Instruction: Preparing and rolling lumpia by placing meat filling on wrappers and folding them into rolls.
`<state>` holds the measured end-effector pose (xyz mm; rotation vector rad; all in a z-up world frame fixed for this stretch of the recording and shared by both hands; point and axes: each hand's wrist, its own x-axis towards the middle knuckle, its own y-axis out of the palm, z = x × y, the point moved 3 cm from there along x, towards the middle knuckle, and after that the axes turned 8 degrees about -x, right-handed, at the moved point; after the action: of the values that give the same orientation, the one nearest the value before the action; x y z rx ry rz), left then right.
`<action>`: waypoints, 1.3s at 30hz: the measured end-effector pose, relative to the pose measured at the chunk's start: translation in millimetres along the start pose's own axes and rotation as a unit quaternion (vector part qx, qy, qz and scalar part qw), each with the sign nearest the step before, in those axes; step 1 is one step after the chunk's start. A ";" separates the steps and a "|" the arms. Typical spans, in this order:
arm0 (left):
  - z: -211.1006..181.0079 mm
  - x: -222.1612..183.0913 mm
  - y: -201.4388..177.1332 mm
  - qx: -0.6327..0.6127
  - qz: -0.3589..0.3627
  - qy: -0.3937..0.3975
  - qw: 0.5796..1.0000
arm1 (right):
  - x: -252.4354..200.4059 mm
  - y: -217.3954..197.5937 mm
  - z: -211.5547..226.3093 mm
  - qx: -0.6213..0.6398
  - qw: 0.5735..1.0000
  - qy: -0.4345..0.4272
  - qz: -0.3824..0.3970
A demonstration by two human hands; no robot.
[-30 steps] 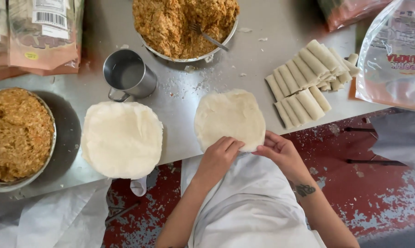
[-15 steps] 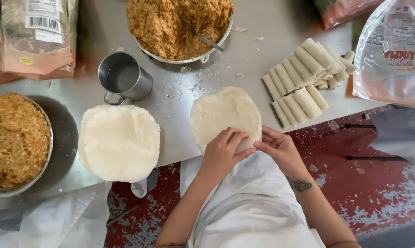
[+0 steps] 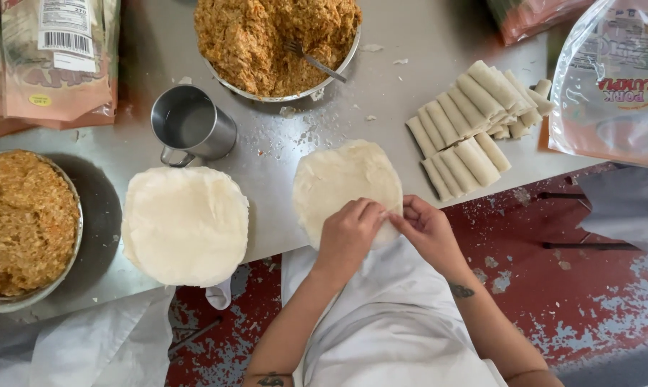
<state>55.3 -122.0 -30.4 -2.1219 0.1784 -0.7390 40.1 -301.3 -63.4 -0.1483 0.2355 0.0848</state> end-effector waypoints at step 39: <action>49.0 -133.7 -182.7 0.032 -0.259 -0.415 0.871 | 20.1 34.4 63.1 -0.319 0.897 -0.224 -0.207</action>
<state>-50.1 75.4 29.2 -2.2459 -0.8944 -0.0483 70.4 -256.3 -12.2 -0.8211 -0.2996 -0.2348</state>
